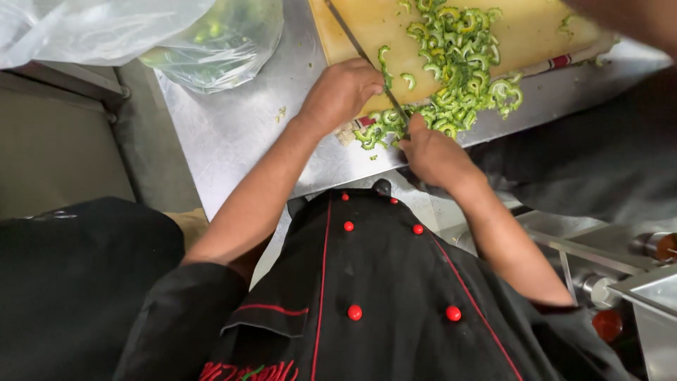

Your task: The recorder is slicing bitter melon into thin pieces on a cutting board in a professional kitchen environment.

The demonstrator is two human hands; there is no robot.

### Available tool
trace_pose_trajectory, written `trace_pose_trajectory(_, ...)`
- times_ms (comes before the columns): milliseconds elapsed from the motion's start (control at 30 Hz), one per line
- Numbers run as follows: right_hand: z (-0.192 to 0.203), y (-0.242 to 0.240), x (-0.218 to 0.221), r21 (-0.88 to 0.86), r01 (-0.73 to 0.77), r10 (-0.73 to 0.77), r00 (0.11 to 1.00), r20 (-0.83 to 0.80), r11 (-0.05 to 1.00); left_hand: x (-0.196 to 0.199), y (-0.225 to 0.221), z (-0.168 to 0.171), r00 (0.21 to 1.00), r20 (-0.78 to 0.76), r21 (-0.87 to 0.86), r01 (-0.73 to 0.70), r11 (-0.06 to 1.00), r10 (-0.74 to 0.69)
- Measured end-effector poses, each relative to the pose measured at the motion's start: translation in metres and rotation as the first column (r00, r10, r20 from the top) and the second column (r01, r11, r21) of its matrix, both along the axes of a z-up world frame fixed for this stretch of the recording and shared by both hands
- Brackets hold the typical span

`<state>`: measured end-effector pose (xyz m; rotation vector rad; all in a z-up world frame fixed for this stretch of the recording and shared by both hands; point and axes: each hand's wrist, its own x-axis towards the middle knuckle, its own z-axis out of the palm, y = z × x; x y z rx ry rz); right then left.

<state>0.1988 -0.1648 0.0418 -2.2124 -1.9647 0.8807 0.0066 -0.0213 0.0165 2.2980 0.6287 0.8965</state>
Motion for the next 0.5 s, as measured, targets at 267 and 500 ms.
trace_pose_trajectory(267,0.051,-0.005,0.002,-0.116,-0.057,0.062,0.998,0.033,0.992,-0.001,0.005,-0.006,1.000,0.015,-0.033,0.008,0.999,-0.007)
trace_pose_trajectory(500,0.051,0.000,-0.004,-0.093,-0.019,0.021,1.000,0.021,0.995,-0.002,0.005,-0.011,0.999,0.032,-0.076,0.008,0.997,-0.006)
